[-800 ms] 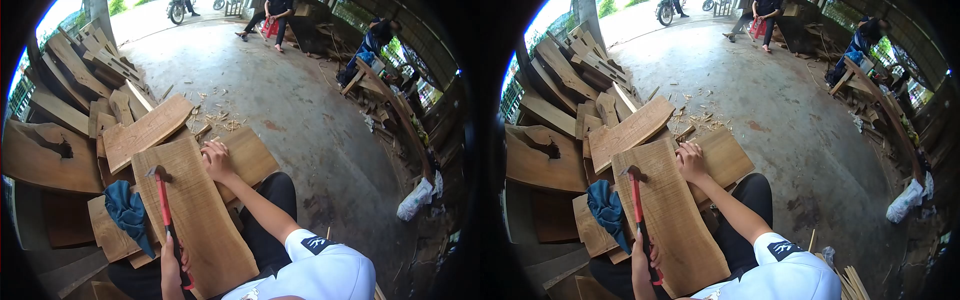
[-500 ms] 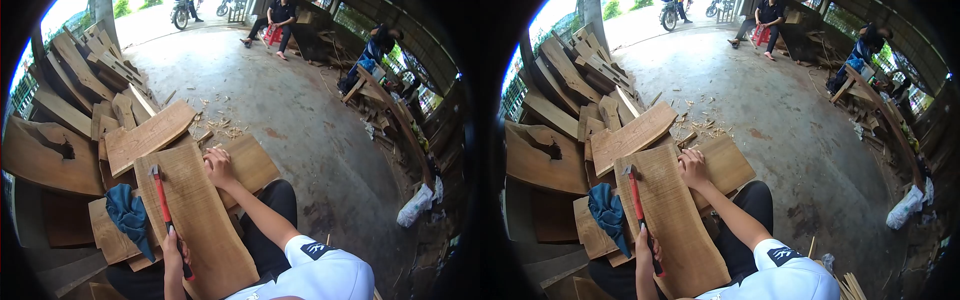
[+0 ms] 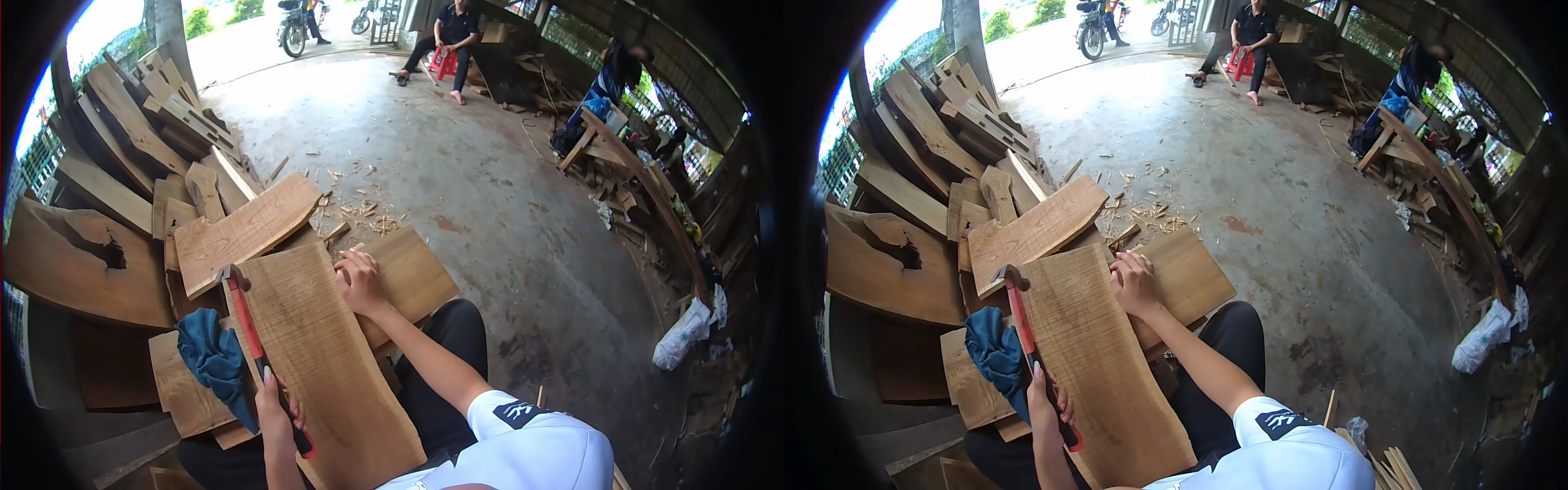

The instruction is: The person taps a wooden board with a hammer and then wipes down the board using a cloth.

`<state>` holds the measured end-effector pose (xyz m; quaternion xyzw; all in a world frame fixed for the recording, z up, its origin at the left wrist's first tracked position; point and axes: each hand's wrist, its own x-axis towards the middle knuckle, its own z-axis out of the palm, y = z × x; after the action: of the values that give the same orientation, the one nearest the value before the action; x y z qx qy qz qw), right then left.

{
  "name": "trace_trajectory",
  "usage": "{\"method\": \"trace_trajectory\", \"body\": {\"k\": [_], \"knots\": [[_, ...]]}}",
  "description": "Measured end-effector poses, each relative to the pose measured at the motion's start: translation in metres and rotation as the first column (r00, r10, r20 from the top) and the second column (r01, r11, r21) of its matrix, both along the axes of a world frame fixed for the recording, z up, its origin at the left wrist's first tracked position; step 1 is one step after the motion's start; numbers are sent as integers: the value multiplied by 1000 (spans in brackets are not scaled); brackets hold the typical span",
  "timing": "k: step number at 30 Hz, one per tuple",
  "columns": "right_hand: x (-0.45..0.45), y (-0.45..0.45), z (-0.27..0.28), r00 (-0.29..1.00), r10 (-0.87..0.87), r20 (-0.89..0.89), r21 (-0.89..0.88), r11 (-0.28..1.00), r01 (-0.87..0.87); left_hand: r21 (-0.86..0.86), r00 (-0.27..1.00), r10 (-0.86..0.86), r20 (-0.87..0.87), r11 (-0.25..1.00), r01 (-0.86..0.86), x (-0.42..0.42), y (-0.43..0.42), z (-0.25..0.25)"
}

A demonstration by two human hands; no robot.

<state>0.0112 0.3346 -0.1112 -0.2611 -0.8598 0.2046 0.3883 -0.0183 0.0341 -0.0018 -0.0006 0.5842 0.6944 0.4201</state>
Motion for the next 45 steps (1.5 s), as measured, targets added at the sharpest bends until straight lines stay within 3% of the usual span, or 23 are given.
{"method": "trace_trajectory", "body": {"k": [1, 3, 6, 9, 13, 15, 18, 22, 24, 27, 28, 31, 34, 38, 40, 42, 45], "knots": [[-1, 1, 0, 1000, -3, 0, -6, 1000, 3, 49, 998, 4, -57, 999, -1, 2, -2, -7], [-1, 0, -3, 1000, -9, 1, 2, 1000, 9, -16, 997, 54, -54, 998, -55, 10, 3, -12], [-2, 0, -3, 1000, -2, 5, -4, 1000, 2, -133, 999, -20, -28, 991, 16, 1, -1, -16], [0, -2, -2, 1000, -11, -15, -2, 1000, 11, 22, 998, -25, 54, 999, 24, 5, -15, 1], [1, 0, 0, 1000, -4, 18, -44, 999, 4, 21, 997, 9, -75, 1000, -8, 21, -22, -5], [0, -1, -1, 1000, 4, 16, -22, 1000, -4, -162, 999, -41, -32, 986, 36, 15, -18, -21], [2, -2, -2, 1000, 4, 13, -20, 1000, -4, -11, 996, -36, 84, 999, 37, 14, -22, -10], [0, -2, -1, 1000, -3, 8, -21, 1000, 3, -23, 996, 36, -86, 999, -39, 26, -11, -13], [1, -1, -1, 1000, -10, 9, -25, 1000, 10, 87, 999, 40, -17, 995, -38, 25, -11, -12], [0, -2, -2, 1000, 3, 12, -32, 999, -3, 10, 989, 36, 144, 999, -38, 16, -9, -22], [-1, 0, -2, 1000, 8, 16, -28, 1000, -7, -48, 999, -6, 32, 999, 7, 14, -10, -20], [2, -2, -2, 1000, 1, 13, -28, 1000, -1, 13, 996, -42, 77, 999, 41, 23, -19, 2], [1, -2, -1, 1000, -16, 5, 0, 1000, 16, 38, 995, -22, -95, 999, 26, 47, -23, 2], [0, 0, -2, 1000, -22, 7, 5, 1000, 22, -21, 994, -25, -110, 1000, 23, 53, -21, -26], [2, -2, 0, 1000, -1, 13, -34, 999, 1, -22, 1000, -10, 20, 1000, 10, 52, -21, -20], [2, -2, -2, 1000, 0, 1, -20, 1000, 0, -51, 999, 42, 34, 998, -41, 59, -20, -10], [1, -1, -1, 1000, -13, -2, -25, 1000, 13, 16, 996, 72, -49, 997, -71, 73, -26, -17]]}}
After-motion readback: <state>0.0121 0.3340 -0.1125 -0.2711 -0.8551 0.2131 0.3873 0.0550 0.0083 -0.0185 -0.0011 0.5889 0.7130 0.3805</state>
